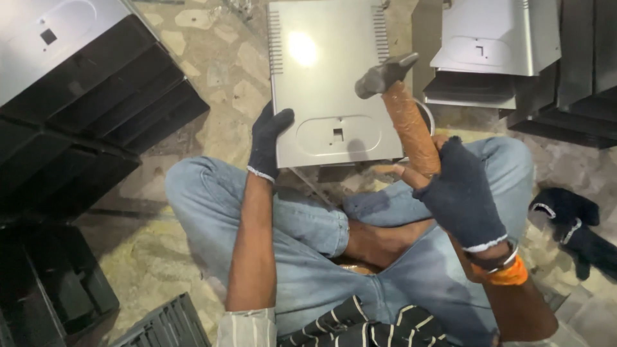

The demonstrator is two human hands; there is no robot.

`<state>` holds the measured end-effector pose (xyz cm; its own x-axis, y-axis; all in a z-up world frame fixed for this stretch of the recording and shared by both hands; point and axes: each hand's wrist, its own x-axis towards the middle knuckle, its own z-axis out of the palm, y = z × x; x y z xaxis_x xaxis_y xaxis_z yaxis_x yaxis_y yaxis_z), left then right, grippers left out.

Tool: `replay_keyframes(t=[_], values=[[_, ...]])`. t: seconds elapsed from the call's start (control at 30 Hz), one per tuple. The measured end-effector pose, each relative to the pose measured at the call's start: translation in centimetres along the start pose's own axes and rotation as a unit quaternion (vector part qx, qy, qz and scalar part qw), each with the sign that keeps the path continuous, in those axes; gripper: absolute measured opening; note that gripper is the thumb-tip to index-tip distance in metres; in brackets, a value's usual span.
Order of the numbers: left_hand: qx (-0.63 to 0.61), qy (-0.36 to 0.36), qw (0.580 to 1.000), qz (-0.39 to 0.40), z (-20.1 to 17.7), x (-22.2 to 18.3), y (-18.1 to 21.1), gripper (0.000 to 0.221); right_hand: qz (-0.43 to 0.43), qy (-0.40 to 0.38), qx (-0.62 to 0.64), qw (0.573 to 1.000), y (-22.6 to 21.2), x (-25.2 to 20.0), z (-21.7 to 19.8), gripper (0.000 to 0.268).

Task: The person assembles metal enclosure panels by hammering them into place and securing components.

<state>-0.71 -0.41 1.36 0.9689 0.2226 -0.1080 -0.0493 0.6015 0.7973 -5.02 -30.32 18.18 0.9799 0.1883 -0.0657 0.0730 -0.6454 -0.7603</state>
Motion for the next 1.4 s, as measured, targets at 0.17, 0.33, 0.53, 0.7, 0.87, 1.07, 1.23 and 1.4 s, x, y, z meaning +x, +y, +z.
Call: replay_keyframes(t=[0.17,0.33,0.53,0.7,0.87,1.07,1.23,1.4], values=[[0.015,-0.003,1.000,0.009,-1.0,1.0,-1.3,0.053,-0.084,0.027,-0.118,0.989,1.6,-0.1,2.5,0.047],[0.032,0.000,0.999,0.014,-1.5,1.0,-1.3,0.050,-0.068,-0.001,-0.146,0.987,1.9,0.6,3.2,0.048],[0.023,0.005,1.000,0.017,-0.8,0.8,-0.8,0.048,-0.071,0.007,-0.121,0.990,2.3,0.4,3.8,0.049],[0.042,0.002,0.999,0.032,-1.5,1.4,-1.6,0.050,-0.071,-0.007,-0.101,0.992,1.0,0.1,3.1,0.046],[0.020,-0.001,0.999,0.032,-0.6,0.6,-0.5,0.050,-0.016,-0.016,-0.073,0.997,-1.1,-1.7,2.3,0.047],[0.017,-0.018,0.999,0.032,-2.3,1.9,-2.2,0.050,-0.081,-0.057,-0.112,0.989,2.6,-1.7,3.9,0.040],[0.030,-0.019,0.999,0.038,-1.6,1.1,-1.6,0.050,-0.185,0.041,-0.082,0.978,-4.5,-0.6,-1.7,0.045],[0.039,-0.020,0.998,0.042,-1.0,0.9,-1.0,0.052,-0.184,0.048,-0.107,0.976,-2.2,-0.2,-3.7,0.049]])
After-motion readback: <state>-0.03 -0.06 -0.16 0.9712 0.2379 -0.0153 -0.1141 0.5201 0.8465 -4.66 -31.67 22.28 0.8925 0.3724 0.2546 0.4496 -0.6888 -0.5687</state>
